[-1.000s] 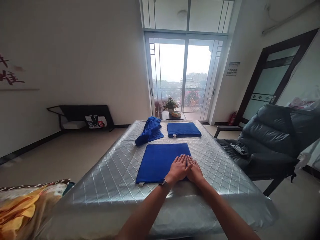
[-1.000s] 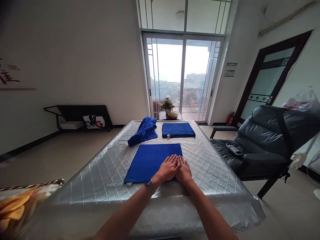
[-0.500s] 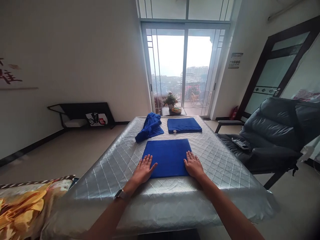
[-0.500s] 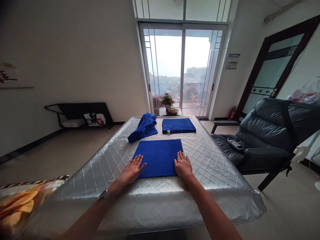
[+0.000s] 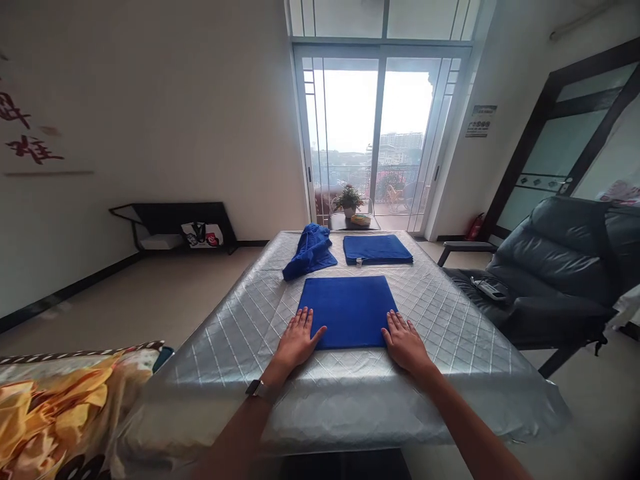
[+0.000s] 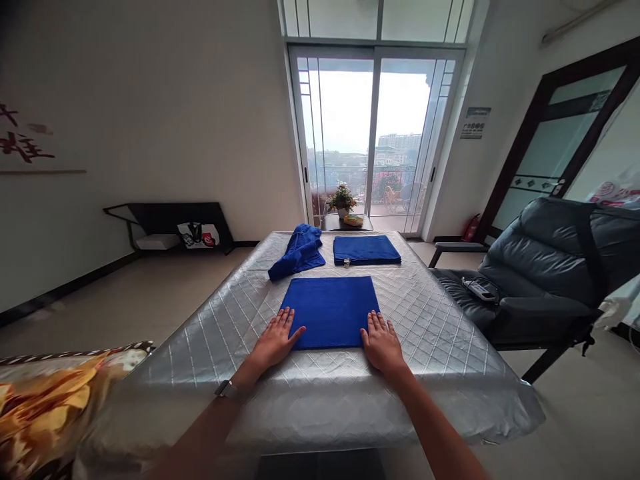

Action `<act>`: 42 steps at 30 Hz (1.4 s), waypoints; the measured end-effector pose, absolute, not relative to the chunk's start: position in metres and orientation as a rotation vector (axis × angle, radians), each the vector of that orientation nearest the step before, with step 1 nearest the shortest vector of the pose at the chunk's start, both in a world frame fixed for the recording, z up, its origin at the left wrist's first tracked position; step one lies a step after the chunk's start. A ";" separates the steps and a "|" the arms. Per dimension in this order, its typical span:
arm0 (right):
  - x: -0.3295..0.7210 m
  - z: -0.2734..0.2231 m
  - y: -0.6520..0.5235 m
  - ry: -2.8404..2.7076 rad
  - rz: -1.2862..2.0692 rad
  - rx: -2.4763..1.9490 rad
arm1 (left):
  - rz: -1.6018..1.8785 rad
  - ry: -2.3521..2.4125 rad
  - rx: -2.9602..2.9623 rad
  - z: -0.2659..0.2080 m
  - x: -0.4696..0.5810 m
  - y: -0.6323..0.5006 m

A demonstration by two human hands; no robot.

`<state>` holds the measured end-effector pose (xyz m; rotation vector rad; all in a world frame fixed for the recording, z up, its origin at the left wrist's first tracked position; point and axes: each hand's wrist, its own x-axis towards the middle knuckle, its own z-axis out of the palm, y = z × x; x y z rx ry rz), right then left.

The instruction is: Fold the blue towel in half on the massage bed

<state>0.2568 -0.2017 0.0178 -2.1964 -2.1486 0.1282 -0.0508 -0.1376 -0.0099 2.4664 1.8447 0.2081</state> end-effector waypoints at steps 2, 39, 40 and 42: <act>0.257 0.016 -0.207 -2.136 0.191 -2.211 | 0.229 1.856 2.480 -0.011 -0.053 -0.139; 0.262 0.001 -0.203 -2.124 0.148 -2.215 | 0.404 2.084 2.381 -0.025 -0.050 -0.173; 0.262 0.001 -0.203 -2.128 0.146 -2.216 | 0.410 2.094 2.364 -0.024 -0.049 -0.175; 0.262 0.002 -0.204 -2.132 0.139 -2.213 | 0.426 2.102 2.336 -0.021 -0.047 -0.176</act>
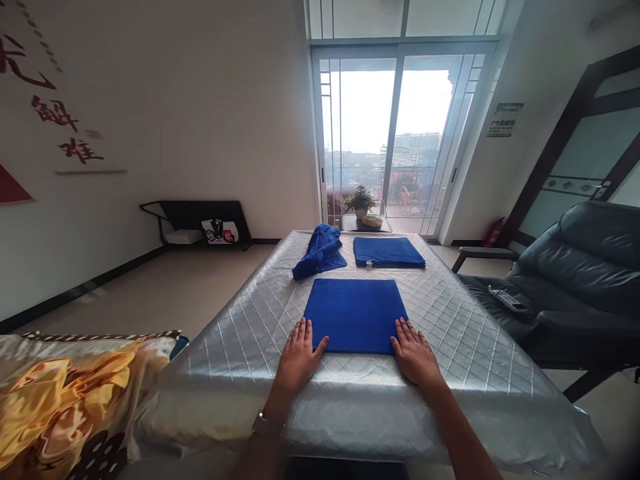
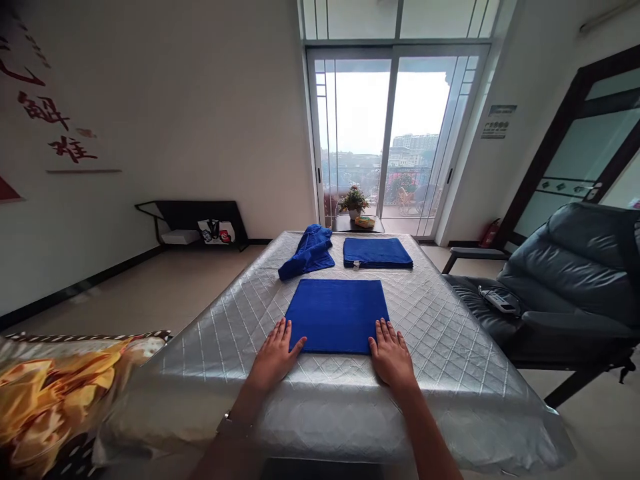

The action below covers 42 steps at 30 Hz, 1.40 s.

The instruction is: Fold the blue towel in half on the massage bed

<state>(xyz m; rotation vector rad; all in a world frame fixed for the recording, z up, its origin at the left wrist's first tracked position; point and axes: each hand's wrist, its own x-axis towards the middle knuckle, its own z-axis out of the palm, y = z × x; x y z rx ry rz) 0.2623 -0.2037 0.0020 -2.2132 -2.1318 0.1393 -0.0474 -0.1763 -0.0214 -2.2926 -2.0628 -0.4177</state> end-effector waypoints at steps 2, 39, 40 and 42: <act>0.262 0.003 -0.204 -2.134 0.127 -2.212 | -0.443 -2.063 -2.304 -0.020 -0.048 -0.177; 0.275 0.001 -0.125 -2.119 0.129 -2.209 | -0.505 -2.037 -2.255 -0.019 -0.046 -0.180; 0.274 0.003 -0.126 -2.116 0.135 -2.208 | -0.520 -2.025 -2.228 -0.017 -0.046 -0.181; 0.273 0.006 -0.128 -2.106 0.152 -2.204 | -0.577 -1.968 -2.162 -0.014 -0.047 -0.183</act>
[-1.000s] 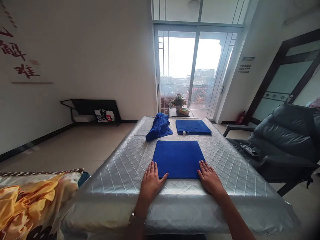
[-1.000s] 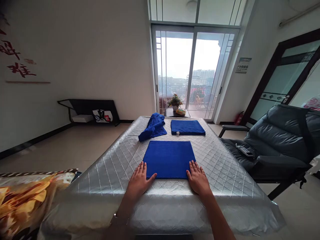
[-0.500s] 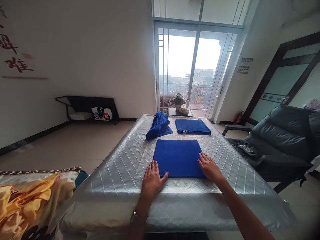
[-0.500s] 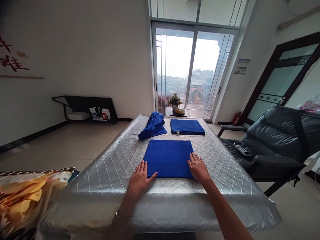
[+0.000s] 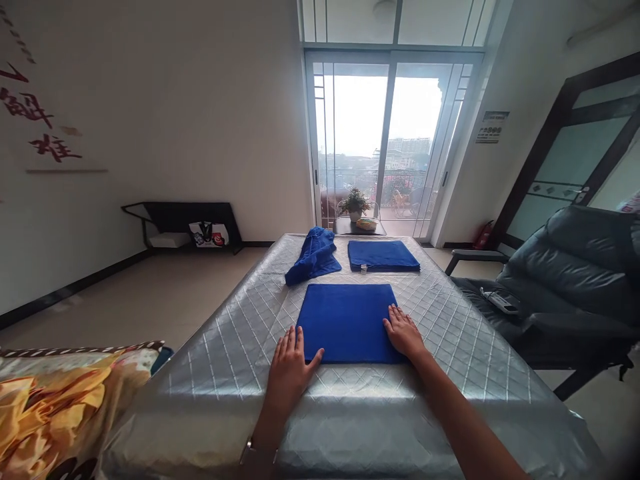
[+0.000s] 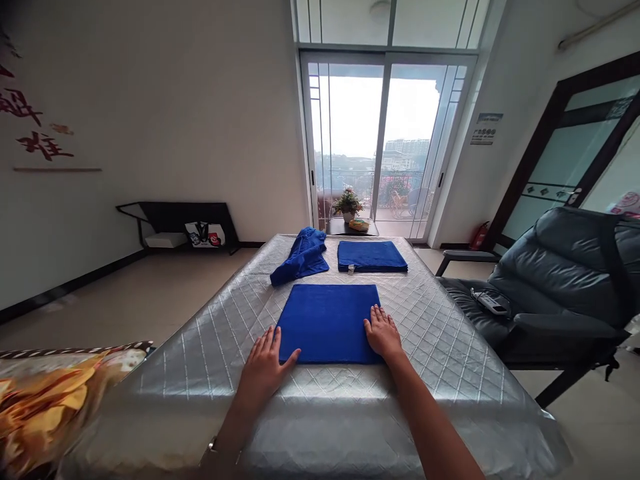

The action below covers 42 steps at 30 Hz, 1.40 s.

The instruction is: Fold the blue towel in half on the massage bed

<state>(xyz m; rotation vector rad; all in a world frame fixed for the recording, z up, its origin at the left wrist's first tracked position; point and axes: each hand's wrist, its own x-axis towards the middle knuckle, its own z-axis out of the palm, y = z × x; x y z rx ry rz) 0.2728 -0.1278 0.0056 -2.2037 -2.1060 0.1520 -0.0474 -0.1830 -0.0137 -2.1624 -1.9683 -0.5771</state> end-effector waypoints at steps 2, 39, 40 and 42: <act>0.271 0.007 -0.129 -2.089 0.166 -2.202 | -0.641 -1.878 -2.130 -0.010 -0.050 -0.184; 0.271 0.009 -0.129 -2.099 0.142 -2.215 | -0.312 -2.098 -2.394 -0.011 -0.050 -0.080; 0.271 0.009 -0.129 -2.110 0.133 -2.223 | -0.315 -2.100 -2.393 -0.011 -0.049 -0.081; 0.270 0.011 -0.129 -2.131 0.114 -2.250 | -0.324 -2.097 -2.390 -0.010 -0.047 -0.081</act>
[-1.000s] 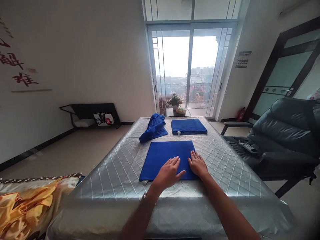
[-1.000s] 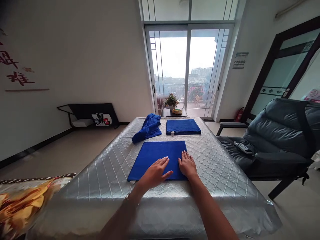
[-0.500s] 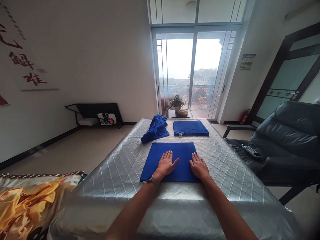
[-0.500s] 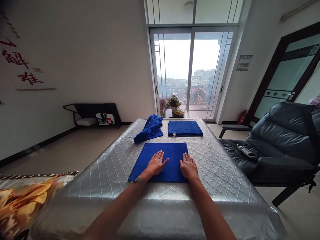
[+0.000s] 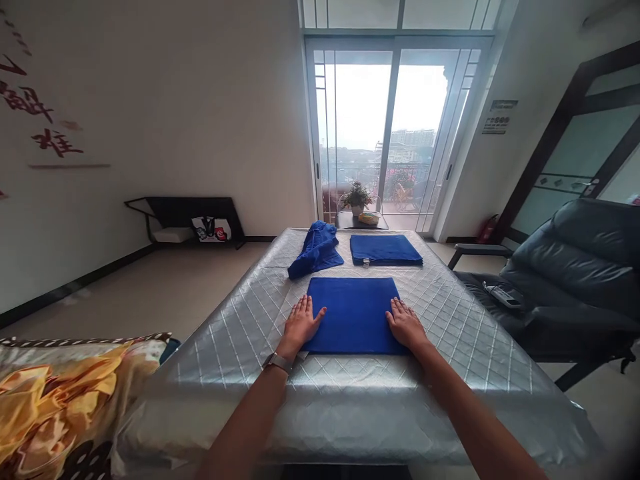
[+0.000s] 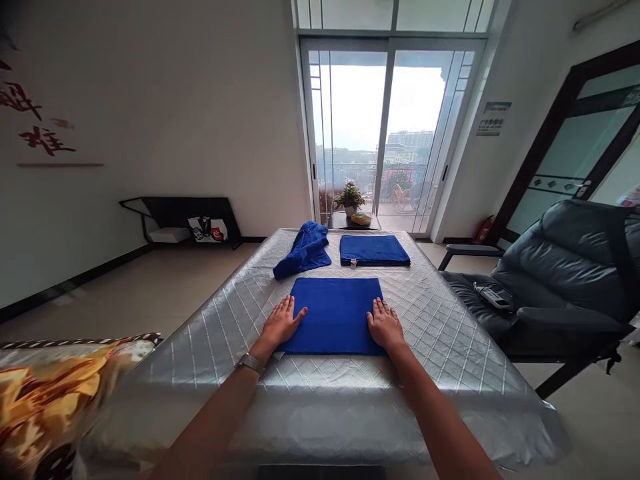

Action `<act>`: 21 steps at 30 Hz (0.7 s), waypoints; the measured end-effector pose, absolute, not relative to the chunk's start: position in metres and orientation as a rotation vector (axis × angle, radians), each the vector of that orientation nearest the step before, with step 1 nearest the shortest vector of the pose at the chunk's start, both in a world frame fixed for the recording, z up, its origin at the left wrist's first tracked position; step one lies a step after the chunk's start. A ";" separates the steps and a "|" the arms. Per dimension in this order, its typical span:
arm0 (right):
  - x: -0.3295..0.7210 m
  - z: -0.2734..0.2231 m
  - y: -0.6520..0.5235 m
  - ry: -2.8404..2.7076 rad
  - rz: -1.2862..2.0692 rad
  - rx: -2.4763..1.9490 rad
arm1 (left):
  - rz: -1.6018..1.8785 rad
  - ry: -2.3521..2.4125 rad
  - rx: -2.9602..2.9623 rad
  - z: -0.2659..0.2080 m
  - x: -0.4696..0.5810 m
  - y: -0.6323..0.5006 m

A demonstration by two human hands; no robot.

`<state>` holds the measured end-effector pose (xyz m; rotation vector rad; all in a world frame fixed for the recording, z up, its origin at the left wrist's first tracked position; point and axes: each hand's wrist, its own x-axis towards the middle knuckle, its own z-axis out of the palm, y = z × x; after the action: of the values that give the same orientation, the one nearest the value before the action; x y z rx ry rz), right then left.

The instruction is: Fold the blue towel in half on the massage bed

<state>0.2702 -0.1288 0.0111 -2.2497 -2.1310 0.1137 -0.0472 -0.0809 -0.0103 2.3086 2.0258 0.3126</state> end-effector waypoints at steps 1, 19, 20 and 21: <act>0.270 0.013 -0.129 -2.145 0.105 -2.265 | 0.317 2.024 2.312 -0.010 -0.047 -0.081; 0.280 0.021 -0.029 -2.161 0.209 -2.167 | 0.367 2.030 2.346 -0.019 -0.053 -0.079; 0.282 0.017 -0.026 -2.144 0.207 -2.163 | 0.363 2.032 2.350 -0.021 -0.055 -0.078; 0.283 0.013 -0.025 -2.133 0.206 -2.159 | 0.350 2.031 2.353 -0.022 -0.057 -0.077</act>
<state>0.2829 -0.0250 0.0131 -2.1586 -2.1335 0.2060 -0.0567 -0.0768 -0.0219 2.3535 2.0310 0.3500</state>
